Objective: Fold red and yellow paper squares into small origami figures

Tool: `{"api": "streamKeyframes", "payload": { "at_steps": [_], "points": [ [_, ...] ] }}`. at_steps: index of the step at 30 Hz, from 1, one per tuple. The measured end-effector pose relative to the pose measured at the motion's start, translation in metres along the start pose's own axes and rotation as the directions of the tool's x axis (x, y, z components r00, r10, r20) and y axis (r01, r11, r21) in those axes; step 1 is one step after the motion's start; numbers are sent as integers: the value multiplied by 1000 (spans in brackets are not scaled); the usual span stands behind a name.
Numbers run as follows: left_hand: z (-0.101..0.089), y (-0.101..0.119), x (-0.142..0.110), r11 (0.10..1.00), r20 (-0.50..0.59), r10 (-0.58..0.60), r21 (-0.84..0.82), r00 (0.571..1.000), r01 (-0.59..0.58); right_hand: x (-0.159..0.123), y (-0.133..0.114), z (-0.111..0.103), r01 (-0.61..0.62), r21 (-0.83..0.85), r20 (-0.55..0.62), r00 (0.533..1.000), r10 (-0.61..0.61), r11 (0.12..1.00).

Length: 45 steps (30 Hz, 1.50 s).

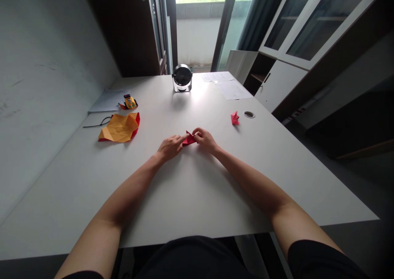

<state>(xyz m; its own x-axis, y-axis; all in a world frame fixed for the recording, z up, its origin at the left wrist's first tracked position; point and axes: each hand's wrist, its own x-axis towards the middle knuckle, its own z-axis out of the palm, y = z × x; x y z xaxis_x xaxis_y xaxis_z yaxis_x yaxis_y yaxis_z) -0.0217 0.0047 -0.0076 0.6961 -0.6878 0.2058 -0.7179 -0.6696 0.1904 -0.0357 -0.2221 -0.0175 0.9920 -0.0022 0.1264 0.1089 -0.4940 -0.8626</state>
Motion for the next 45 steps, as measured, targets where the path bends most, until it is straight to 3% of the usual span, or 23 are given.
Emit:
{"api": "streamKeyframes", "payload": {
  "at_steps": [7, 11, 16, 21, 28, 35, 40, 45],
  "points": [
    [1, 1, -1, 999, -37, -43, 9, 998, 43, -2, -9, 2, 3, 222, 60, 998, -17, 975],
    [1, 3, -1, 997, -76, -70, -28, 995, 68, -4, -13, 5, 54, 319, 89, 992, -87, 946],
    [2, 6, -1, 987, -119, -133, -110, 984, 120, -9, -17, 9, 139, 229, 53, 987, -155, 963],
    [2, 8, 1, 955, -84, -216, -228, 973, 192, -14, -19, 12, 96, 108, 65, 992, -104, 989],
    [5, 4, 4, 843, -85, -332, -474, 940, 255, -15, -17, 16, 105, 73, 47, 993, -109, 992],
    [10, 0, 5, 769, -102, -399, -579, 911, 272, -12, -11, 17, 193, 44, -8, 981, -193, 980],
    [14, -6, 7, 633, -82, -447, -733, 891, 250, -6, -3, 18, 219, 100, -60, 975, -213, 971],
    [15, -13, 11, 332, 14, -484, -922, 875, 199, -2, 2, 17, 259, 182, -100, 965, -244, 949]
  ]
}}
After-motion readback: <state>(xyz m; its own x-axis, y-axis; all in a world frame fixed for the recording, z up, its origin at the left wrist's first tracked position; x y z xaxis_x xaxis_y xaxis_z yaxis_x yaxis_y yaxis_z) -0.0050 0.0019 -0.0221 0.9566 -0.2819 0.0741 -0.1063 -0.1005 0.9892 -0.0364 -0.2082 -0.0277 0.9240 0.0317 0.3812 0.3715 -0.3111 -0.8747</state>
